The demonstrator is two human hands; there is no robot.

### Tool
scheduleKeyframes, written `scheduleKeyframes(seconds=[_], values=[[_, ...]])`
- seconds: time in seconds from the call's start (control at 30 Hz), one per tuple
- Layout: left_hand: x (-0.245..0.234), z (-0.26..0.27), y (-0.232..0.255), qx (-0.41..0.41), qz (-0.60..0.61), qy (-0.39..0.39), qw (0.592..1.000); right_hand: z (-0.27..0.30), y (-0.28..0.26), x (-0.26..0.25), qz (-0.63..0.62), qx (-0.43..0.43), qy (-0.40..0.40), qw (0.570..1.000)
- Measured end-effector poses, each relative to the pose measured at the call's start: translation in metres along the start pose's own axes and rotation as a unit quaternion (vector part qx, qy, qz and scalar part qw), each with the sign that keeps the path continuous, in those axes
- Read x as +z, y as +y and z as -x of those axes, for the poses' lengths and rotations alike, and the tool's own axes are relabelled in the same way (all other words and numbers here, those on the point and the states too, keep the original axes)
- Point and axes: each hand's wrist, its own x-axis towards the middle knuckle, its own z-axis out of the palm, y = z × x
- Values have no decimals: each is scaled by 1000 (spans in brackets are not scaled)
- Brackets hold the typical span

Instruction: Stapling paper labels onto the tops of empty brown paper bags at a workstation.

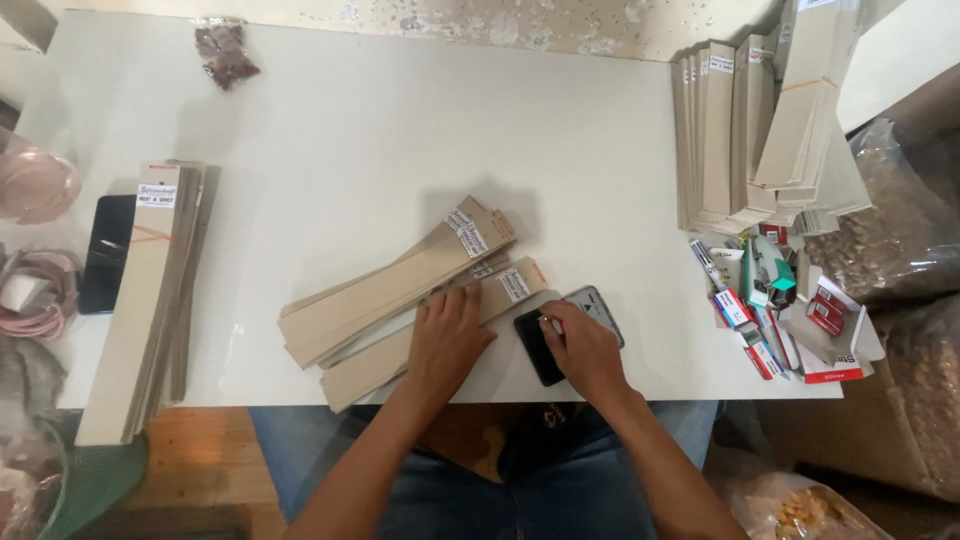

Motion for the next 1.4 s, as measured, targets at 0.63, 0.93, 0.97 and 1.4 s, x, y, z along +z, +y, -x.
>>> scheduleKeyframes(seconds=[0.63,0.93,0.97,1.4], values=[[-6,39,-30,-47,7,-11,999,6,-7,8,-51,-44,29,997],[-10,41,-29,-32,-15,-13,999,-30,-28,-2,-82,-61,48,994],[-8,42,-28,-31,-14,-10,999,-37,-29,-1,-85,-75,54,992],[-8,36,-29,-17,-11,4,1000,-73,-40,19,-2,-88,-21,996]])
